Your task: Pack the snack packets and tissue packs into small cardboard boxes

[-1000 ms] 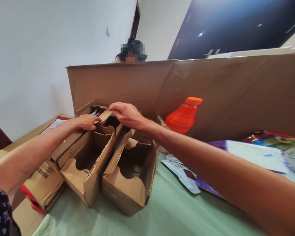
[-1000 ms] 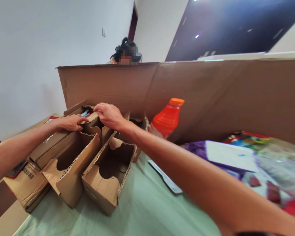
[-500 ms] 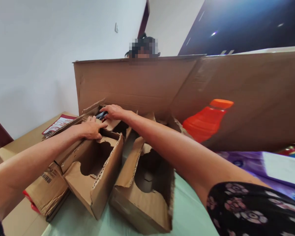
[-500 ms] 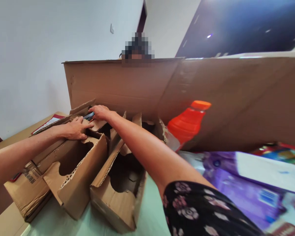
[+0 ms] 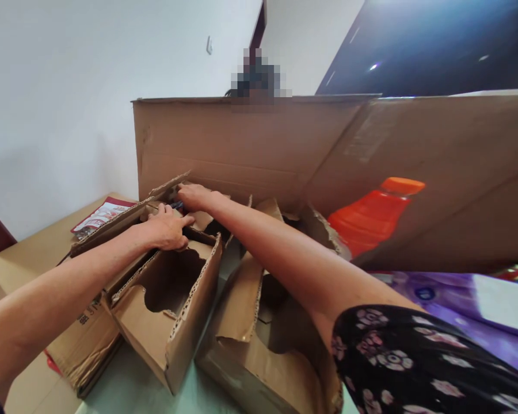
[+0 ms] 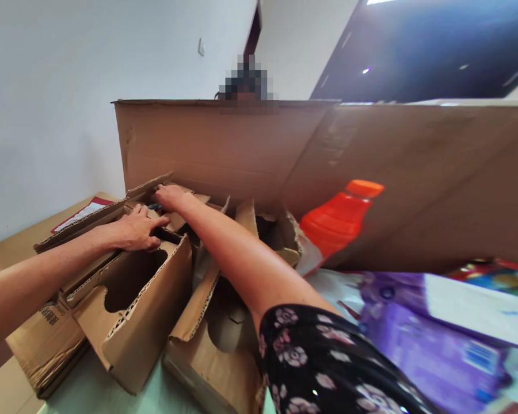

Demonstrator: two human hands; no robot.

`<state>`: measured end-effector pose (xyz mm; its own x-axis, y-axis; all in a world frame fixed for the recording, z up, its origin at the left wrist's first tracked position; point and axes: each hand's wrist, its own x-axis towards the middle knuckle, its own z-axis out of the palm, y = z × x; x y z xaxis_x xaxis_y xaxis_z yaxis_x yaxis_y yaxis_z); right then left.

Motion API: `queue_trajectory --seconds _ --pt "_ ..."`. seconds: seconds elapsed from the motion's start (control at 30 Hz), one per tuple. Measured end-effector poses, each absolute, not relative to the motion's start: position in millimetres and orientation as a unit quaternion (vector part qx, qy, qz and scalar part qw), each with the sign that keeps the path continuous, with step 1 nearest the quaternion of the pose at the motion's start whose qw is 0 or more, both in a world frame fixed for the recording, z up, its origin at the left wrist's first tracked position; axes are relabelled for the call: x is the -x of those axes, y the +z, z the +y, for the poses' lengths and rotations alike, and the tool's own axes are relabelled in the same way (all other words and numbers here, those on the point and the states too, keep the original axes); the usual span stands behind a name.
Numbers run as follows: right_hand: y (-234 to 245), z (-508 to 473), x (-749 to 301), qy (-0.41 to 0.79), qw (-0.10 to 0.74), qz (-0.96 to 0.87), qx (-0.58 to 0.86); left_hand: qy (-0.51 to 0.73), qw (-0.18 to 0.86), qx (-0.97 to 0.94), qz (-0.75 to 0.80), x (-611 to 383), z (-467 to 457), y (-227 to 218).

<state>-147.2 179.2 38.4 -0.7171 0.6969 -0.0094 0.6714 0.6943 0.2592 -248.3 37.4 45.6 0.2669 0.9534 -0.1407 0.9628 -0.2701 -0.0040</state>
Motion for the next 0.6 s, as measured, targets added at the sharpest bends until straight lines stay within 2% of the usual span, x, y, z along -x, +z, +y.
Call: queue_trajectory --seconds 0.37,0.6 --pt "32.5 179.3 147.4 0.122 0.073 0.909 -0.392 0.06 -0.013 -0.747 0.662 270.4 51.6 33.7" --pt "27.3 176.6 145.1 0.101 -0.005 0.9 -0.424 0.071 -0.039 -0.733 0.675 275.5 53.4 33.8"
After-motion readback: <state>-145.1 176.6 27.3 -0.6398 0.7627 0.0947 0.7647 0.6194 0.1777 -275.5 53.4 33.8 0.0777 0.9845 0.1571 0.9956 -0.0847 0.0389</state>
